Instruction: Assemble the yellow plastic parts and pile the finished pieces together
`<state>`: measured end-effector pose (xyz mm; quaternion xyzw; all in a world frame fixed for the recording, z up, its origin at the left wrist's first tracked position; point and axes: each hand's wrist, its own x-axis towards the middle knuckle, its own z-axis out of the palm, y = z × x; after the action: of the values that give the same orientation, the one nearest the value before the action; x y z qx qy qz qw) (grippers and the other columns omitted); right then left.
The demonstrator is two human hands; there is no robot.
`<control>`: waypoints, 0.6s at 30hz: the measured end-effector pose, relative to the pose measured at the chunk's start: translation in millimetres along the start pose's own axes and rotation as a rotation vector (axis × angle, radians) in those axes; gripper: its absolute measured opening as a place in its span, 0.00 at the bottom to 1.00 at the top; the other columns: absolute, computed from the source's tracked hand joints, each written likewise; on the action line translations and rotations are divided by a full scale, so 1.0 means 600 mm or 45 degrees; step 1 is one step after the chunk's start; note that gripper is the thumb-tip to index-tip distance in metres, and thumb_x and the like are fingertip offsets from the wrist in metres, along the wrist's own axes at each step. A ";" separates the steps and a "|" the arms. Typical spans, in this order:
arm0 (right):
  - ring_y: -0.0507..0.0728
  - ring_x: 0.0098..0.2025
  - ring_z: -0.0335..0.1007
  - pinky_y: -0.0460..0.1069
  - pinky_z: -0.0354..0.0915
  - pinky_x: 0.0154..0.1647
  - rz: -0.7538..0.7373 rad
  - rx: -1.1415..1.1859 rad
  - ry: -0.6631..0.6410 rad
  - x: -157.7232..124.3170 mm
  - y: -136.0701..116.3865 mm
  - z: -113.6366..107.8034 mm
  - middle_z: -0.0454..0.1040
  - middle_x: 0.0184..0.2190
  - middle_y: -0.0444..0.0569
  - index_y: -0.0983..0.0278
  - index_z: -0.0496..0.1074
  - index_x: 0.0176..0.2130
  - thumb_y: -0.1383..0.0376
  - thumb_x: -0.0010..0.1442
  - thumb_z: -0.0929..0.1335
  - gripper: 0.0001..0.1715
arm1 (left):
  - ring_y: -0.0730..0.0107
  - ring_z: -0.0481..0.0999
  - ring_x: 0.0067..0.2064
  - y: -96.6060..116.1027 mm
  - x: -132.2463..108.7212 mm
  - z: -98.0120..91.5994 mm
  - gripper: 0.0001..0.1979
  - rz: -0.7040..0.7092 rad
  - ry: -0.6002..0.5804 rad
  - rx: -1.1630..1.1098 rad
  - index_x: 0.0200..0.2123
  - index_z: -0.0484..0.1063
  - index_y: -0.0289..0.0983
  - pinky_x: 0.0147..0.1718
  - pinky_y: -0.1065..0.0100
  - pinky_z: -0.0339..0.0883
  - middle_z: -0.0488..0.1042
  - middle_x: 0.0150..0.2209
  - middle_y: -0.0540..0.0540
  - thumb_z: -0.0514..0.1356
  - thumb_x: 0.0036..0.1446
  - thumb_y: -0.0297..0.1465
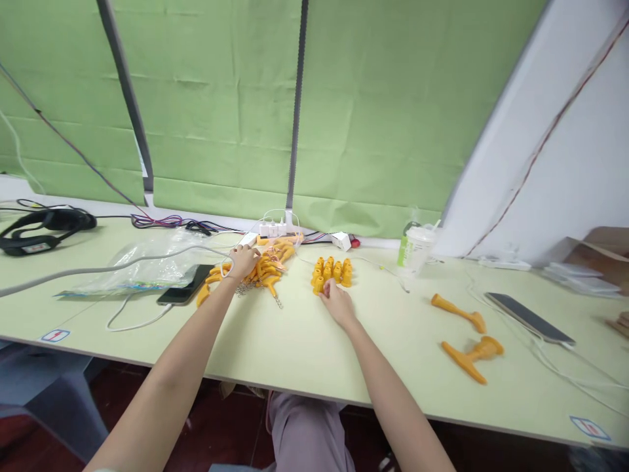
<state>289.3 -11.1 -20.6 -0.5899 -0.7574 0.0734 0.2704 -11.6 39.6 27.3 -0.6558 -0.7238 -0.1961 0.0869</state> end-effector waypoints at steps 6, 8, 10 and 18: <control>0.55 0.34 0.70 0.49 0.57 0.35 -0.033 -0.052 -0.011 -0.002 -0.006 0.002 0.75 0.31 0.46 0.61 0.69 0.35 0.66 0.59 0.64 0.04 | 0.50 0.64 0.53 0.062 -0.028 -0.003 0.16 -0.004 0.185 -0.068 0.44 0.74 0.38 0.50 0.52 0.55 0.69 0.49 0.36 0.50 0.58 0.29; 0.54 0.34 0.70 0.49 0.57 0.35 -0.022 -0.043 -0.022 -0.006 -0.011 -0.003 0.75 0.31 0.45 0.62 0.70 0.34 0.65 0.58 0.65 0.04 | 0.49 0.64 0.53 0.099 -0.038 0.006 0.17 -0.035 0.239 -0.153 0.48 0.71 0.37 0.49 0.52 0.56 0.69 0.50 0.35 0.51 0.58 0.30; 0.54 0.34 0.70 0.48 0.57 0.35 0.006 -0.055 -0.019 -0.013 -0.011 -0.018 0.76 0.31 0.45 0.61 0.70 0.34 0.65 0.58 0.65 0.04 | 0.48 0.64 0.53 0.136 -0.051 0.019 0.18 -0.076 0.270 -0.276 0.51 0.68 0.36 0.49 0.52 0.57 0.68 0.50 0.35 0.51 0.58 0.30; 0.61 0.51 0.67 0.56 0.61 0.48 0.091 -0.404 0.388 -0.172 0.175 -0.232 0.74 0.45 0.54 0.58 0.71 0.40 0.73 0.52 0.63 0.17 | 0.49 0.66 0.52 0.177 -0.080 0.050 0.17 -0.144 0.361 -0.599 0.47 0.68 0.36 0.49 0.51 0.58 0.70 0.48 0.36 0.49 0.56 0.29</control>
<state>464.2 -105.2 18.1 -0.6557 -0.6885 -0.1270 0.2827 102.6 14.3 -0.4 -0.5824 -0.6746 -0.4531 0.0213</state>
